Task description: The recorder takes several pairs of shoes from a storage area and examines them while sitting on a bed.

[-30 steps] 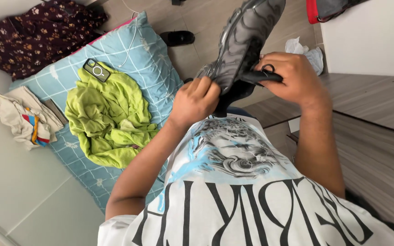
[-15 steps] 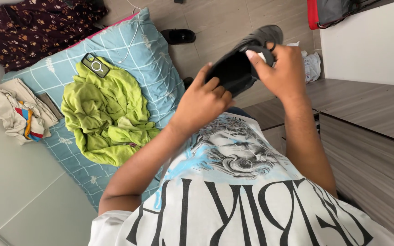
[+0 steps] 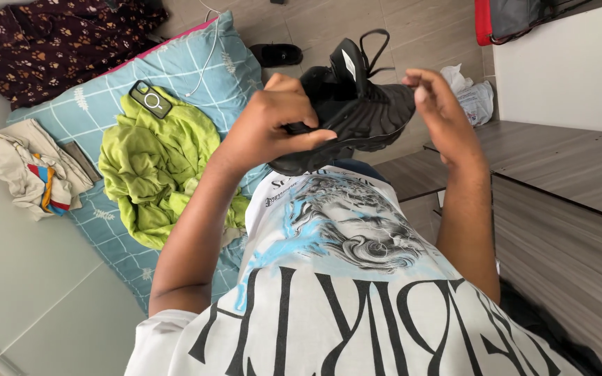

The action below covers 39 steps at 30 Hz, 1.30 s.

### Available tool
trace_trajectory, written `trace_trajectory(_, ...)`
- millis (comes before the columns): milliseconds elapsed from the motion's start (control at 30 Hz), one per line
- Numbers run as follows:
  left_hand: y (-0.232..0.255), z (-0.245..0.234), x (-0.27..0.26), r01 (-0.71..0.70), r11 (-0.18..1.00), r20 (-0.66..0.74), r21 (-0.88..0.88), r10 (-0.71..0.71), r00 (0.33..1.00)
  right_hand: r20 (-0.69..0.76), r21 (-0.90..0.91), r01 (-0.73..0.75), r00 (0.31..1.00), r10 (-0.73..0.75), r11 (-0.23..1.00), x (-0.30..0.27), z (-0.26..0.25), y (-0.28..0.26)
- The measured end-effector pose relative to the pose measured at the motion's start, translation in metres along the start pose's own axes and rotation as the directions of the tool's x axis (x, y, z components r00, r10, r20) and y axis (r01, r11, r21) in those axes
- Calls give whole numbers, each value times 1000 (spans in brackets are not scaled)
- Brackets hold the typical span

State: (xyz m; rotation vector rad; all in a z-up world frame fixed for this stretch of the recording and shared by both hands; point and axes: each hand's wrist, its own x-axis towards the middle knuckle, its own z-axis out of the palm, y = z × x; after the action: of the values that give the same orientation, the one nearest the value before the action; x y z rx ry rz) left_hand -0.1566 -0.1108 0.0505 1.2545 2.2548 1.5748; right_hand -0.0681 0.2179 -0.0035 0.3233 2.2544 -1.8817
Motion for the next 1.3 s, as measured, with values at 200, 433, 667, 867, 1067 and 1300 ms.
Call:
trace_trajectory(200,-11,-12,-5,96,976,-49,-196,-107,993,133,353,-17,991,-32,936,-15,13,12)
trace_trajectory(433,-26,-15,-11,231,927,5,-295,-240,971,-12,729,31,999,-32,684,-21,34,12)
trace_trajectory(667,-12,-14,7,473,836,208,-277,-429,879,-172,573,117,985,-20,811,-29,41,7)
trace_trajectory(867,-29,18,11,550,817,3,-172,-558,830,-189,426,194,974,-123,884,-27,49,10)
trace_trajectory(1067,-36,24,28,366,926,-42,89,-364,930,-151,80,193,972,-180,978,-10,36,-10)
trace_trajectory(1300,-25,30,72,333,924,30,-188,-333,942,-217,300,215,964,-153,929,4,-15,2)
